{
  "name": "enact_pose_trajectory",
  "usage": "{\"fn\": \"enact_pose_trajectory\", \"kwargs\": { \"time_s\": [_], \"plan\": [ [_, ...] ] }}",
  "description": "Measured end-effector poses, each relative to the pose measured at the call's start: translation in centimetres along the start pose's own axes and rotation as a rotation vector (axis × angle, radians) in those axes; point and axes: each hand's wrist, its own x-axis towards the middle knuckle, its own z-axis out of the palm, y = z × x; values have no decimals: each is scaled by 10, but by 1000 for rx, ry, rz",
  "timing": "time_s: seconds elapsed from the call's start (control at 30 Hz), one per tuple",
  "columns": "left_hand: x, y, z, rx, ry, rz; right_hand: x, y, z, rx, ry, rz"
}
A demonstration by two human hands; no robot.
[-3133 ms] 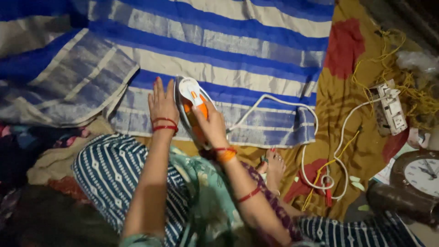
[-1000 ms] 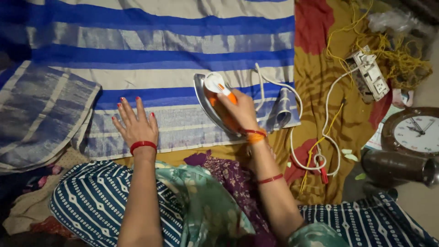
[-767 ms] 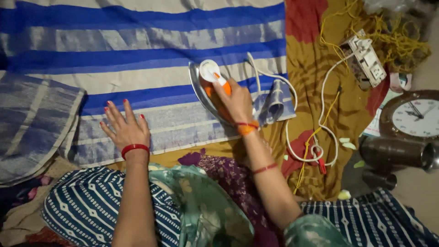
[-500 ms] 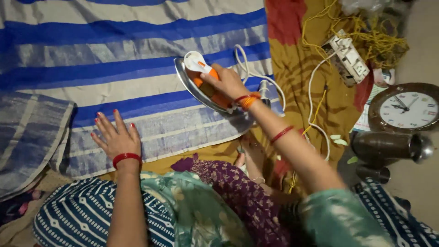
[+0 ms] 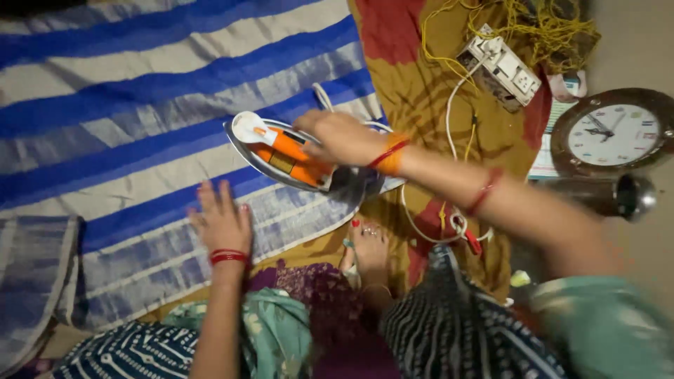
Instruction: Iron and fold a blue and white striped fabric on a cloth-covered surface.
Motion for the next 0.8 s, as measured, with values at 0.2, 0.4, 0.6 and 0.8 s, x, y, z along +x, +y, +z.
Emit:
{"fn": "enact_pose_trajectory", "kwargs": {
  "time_s": [0.2,0.4,0.6,0.8],
  "plan": [
    [9,41,14,32,-141,64,30,-20,77,285,166,381],
    [5,42,23,96,-115,71,-20,13,101,219,307,275],
    [4,41,26,115,-94,81,-97,60,106,202,373,504],
    [-1,30,20,-11,-38,113,-128,98,100,239,684,748]
  ]
}}
